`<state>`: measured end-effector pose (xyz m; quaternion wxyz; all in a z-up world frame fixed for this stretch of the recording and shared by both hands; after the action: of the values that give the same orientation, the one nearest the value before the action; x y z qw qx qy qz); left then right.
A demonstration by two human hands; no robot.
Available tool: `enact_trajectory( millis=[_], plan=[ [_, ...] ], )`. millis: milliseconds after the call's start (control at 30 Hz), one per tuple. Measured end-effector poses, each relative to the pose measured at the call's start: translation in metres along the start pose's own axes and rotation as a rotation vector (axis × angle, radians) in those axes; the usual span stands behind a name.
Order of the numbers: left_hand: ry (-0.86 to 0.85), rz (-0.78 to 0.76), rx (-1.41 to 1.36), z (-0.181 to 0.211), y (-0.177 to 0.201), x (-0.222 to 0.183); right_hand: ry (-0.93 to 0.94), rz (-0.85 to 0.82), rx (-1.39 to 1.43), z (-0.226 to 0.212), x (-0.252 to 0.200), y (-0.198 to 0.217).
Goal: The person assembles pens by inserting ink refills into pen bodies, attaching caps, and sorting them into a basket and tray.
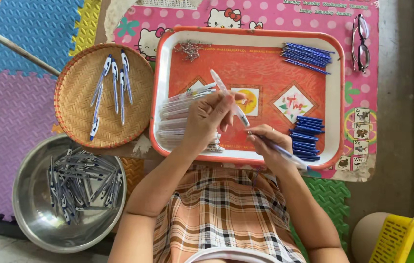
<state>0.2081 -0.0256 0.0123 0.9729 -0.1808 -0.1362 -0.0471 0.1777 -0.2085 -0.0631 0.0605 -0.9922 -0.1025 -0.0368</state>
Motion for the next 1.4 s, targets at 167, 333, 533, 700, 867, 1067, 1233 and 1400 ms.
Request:
enact_trajectory(
  millis=[167,333,533,700,867,1067,1233,1400],
  plan=[
    [-0.126,0.069,0.208,-0.008,0.034,-0.007,0.082,0.029,-0.21,-0.006,0.014,0.007],
    [-0.265,0.044,0.293,0.027,0.028,-0.038,0.249,0.027,-0.496,-0.042,0.043,0.043],
    [-0.133,-0.012,0.397,0.014,0.05,-0.077,0.112,-0.049,-0.745,-0.029,0.146,0.061],
    [-0.072,0.248,0.183,0.027,0.073,-0.085,0.305,-0.277,-0.979,0.008,0.199,-0.051],
    [-0.051,0.229,0.243,0.03,0.086,-0.096,0.317,-0.316,-0.668,-0.031,0.193,-0.072],
    [-0.063,0.32,0.274,0.037,0.115,-0.118,-0.095,-0.643,-0.727,-0.09,-0.011,-0.012],
    [-0.056,0.355,0.311,0.038,0.121,-0.127,-0.541,-0.711,-0.864,0.012,-0.15,0.04],
    [-0.079,0.304,0.296,0.037,0.104,-0.118,-0.183,-0.214,-0.682,0.038,-0.132,0.018]
  ],
)
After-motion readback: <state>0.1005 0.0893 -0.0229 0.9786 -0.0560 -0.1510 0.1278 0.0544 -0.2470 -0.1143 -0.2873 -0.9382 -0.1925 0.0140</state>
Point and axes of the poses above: each hand's wrist, its own x-axis towards the middle knuckle, its own y-axis out of the back of the hand, z = x × y, the point moved 10 cm from there along x, towards the middle knuckle, and after that the axes turned 8 degrees about -y, right-handed, at the moved point
